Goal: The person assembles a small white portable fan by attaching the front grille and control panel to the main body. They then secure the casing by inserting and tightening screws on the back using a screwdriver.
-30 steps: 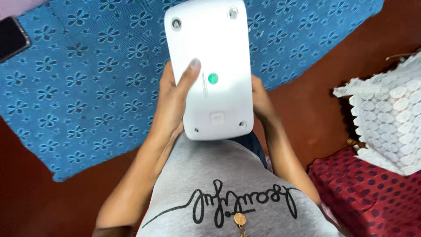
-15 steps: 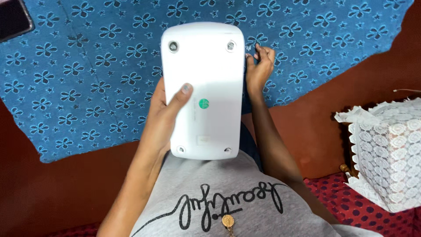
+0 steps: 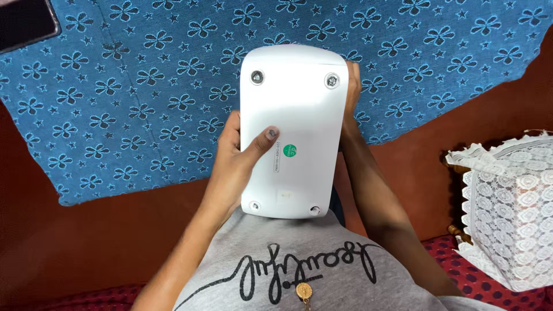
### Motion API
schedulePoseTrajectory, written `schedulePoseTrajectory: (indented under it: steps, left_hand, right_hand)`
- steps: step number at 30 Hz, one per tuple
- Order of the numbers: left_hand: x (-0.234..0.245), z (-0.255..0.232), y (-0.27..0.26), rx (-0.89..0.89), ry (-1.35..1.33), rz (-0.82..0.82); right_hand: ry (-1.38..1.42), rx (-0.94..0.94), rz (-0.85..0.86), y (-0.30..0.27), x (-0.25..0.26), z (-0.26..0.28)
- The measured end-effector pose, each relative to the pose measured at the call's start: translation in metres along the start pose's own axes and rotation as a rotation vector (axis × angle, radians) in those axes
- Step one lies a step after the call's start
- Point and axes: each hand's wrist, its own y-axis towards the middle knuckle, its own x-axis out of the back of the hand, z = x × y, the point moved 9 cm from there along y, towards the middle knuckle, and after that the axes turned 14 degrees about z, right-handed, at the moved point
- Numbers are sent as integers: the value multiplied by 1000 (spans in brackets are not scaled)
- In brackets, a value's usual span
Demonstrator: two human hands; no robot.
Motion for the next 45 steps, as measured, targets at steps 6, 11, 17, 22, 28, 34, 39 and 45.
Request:
schedulePoseTrajectory:
  steps: [6,11,17,22,28,34,39,45]
  left_hand:
    - [9,10,4,-21,-10,-21]
    - [27,18,0,-102,-22,-47]
    - [45,25,-2,-84,-109,-54]
    - [52,24,-5,-129,-171,-11]
    - [52,26,-7,-131,-159,-35]
    - [44,25,-9,-124,-134,-79]
    - [37,26,-10,-145,-164,-84]
    - [17,37,-15,-145,-206,-156]
  right_hand:
    - [37,-361,-47,3,-9,-57]
    - [843,-479,-274,-16,-15,-118]
    - [1756,-531,-259,-20,-34,-145]
    - [1933,-560,-231,-20,-30,-131]
    - [1933,-603,31,-15,-32,-102]
    - [390,-657,234,-10,-3,-117]
    - [-133,-330,114,11,21,-79]
    - [-215,-397,113,14,22,-36]
